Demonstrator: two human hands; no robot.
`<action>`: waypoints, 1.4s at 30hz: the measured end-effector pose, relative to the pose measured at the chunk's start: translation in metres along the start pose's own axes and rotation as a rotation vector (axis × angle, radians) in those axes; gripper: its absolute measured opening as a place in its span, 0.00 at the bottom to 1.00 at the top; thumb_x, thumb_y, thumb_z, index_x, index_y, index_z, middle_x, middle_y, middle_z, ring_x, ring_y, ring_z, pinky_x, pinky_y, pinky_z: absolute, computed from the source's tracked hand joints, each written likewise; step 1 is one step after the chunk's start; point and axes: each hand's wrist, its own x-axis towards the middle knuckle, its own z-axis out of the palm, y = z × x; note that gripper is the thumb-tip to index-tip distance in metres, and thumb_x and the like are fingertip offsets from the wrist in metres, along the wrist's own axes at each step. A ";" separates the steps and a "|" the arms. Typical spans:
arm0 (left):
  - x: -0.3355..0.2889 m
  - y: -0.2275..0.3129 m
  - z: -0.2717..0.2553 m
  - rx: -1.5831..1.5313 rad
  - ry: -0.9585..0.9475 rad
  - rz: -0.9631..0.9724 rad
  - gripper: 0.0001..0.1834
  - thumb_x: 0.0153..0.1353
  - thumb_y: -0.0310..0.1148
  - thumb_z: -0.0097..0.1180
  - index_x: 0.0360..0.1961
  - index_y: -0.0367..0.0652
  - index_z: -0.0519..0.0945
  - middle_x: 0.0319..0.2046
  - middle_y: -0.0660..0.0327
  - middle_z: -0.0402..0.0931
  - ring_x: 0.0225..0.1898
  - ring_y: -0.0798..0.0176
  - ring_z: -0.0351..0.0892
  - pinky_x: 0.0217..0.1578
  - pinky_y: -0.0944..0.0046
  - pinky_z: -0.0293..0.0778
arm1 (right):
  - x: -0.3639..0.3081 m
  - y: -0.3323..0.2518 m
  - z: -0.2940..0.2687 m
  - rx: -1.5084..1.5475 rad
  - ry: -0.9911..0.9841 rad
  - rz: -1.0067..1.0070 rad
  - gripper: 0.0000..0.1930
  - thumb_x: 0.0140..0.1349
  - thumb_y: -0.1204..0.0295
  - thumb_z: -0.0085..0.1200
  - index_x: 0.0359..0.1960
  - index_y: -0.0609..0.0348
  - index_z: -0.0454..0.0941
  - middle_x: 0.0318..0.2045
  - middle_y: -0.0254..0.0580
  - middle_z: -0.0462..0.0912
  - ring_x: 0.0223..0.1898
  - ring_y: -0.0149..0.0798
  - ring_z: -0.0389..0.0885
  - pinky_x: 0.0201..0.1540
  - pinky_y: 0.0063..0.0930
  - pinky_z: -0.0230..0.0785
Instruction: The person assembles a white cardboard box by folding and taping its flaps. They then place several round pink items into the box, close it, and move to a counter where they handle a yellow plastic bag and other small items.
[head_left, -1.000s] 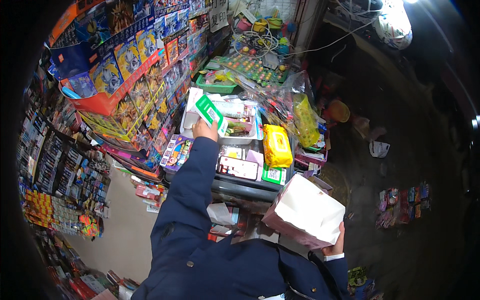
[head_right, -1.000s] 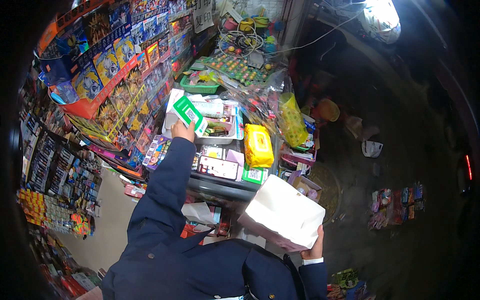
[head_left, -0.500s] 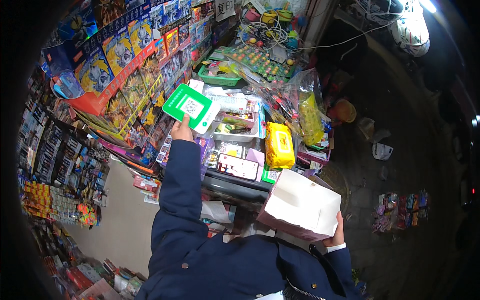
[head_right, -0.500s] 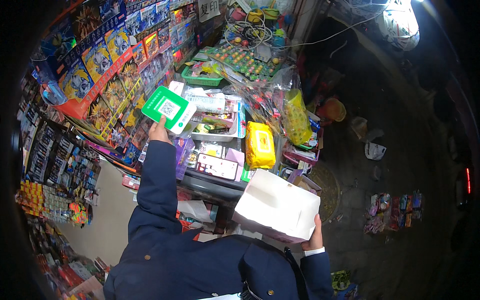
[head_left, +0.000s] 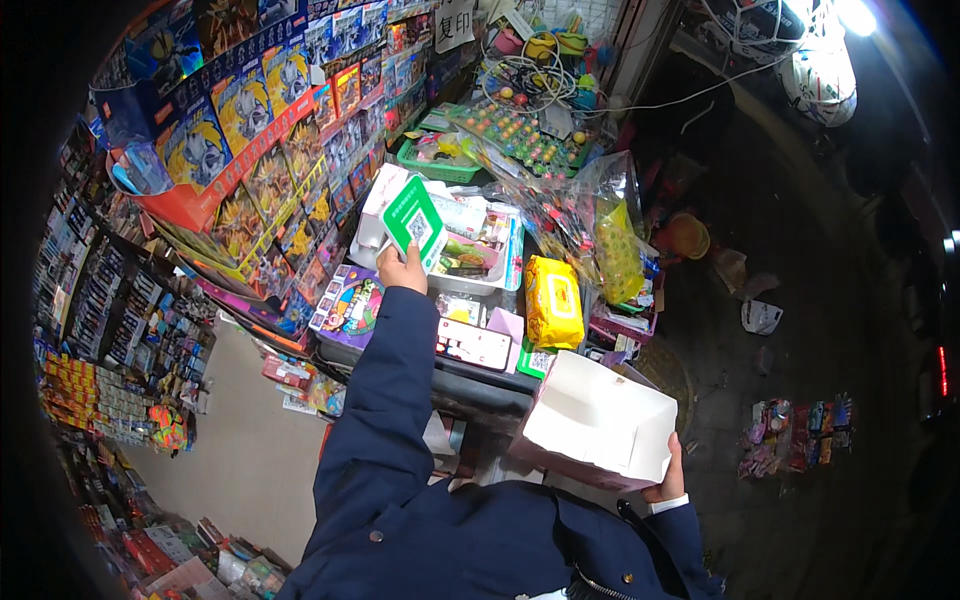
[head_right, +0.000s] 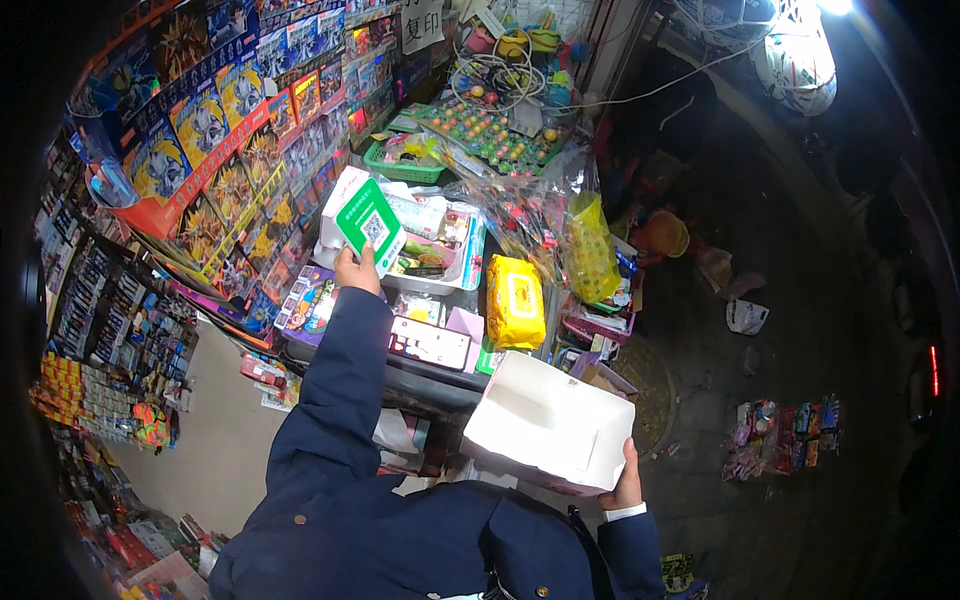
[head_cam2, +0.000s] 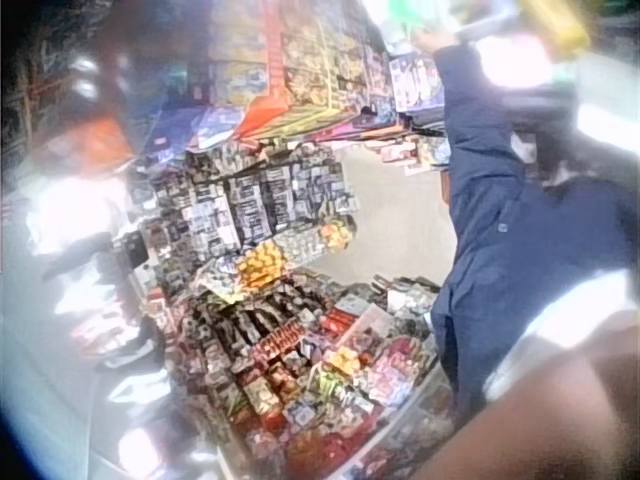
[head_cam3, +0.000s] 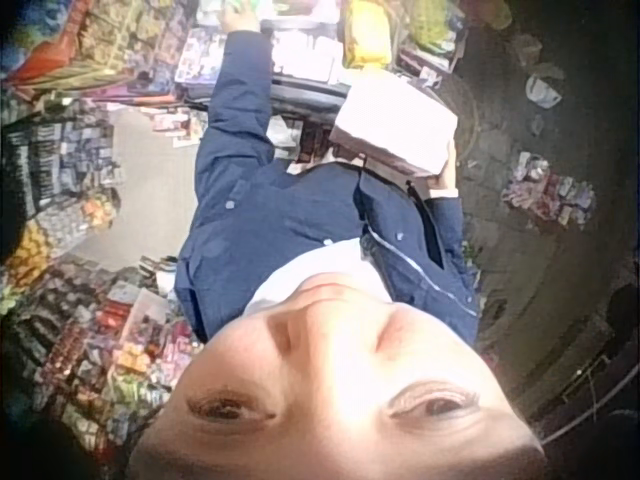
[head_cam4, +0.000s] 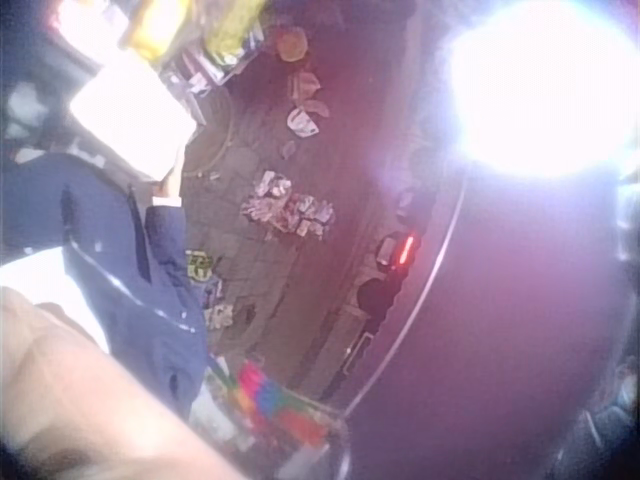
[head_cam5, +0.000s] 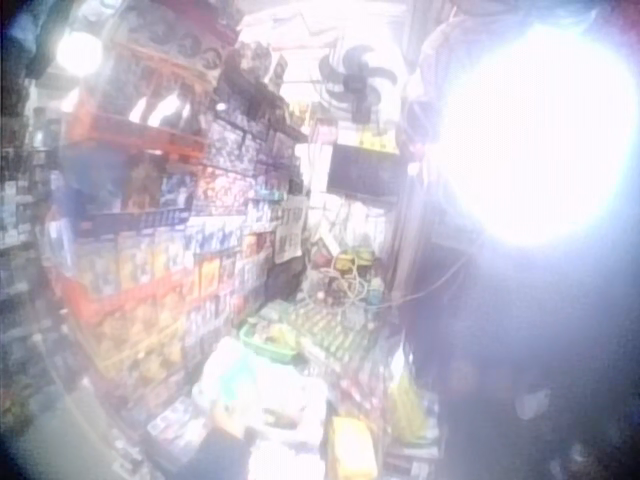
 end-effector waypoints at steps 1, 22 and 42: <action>-0.002 -0.003 -0.004 -0.002 -0.027 -0.017 0.11 0.61 0.36 0.61 0.36 0.37 0.82 0.34 0.48 0.79 0.40 0.44 0.76 0.44 0.48 0.70 | 0.000 0.000 0.000 -0.005 -0.004 0.003 0.37 0.71 0.43 0.42 0.70 0.60 0.61 0.65 0.45 0.71 0.64 0.45 0.72 0.65 0.39 0.65; -0.129 0.038 -0.209 -1.020 -0.763 -0.604 0.44 0.66 0.66 0.48 0.68 0.39 0.65 0.62 0.53 0.70 0.64 0.57 0.68 0.66 0.52 0.62 | 0.067 0.032 0.148 -0.055 -0.388 0.213 0.35 0.72 0.46 0.44 0.71 0.58 0.59 0.65 0.44 0.71 0.64 0.40 0.71 0.67 0.35 0.61; -0.376 0.160 -0.047 -0.718 -1.669 -0.990 0.52 0.55 0.69 0.59 0.70 0.45 0.61 0.62 0.55 0.70 0.61 0.55 0.72 0.60 0.52 0.72 | -0.109 0.035 -0.145 0.143 0.297 -0.119 0.32 0.72 0.47 0.45 0.64 0.63 0.69 0.53 0.45 0.81 0.52 0.36 0.80 0.56 0.27 0.70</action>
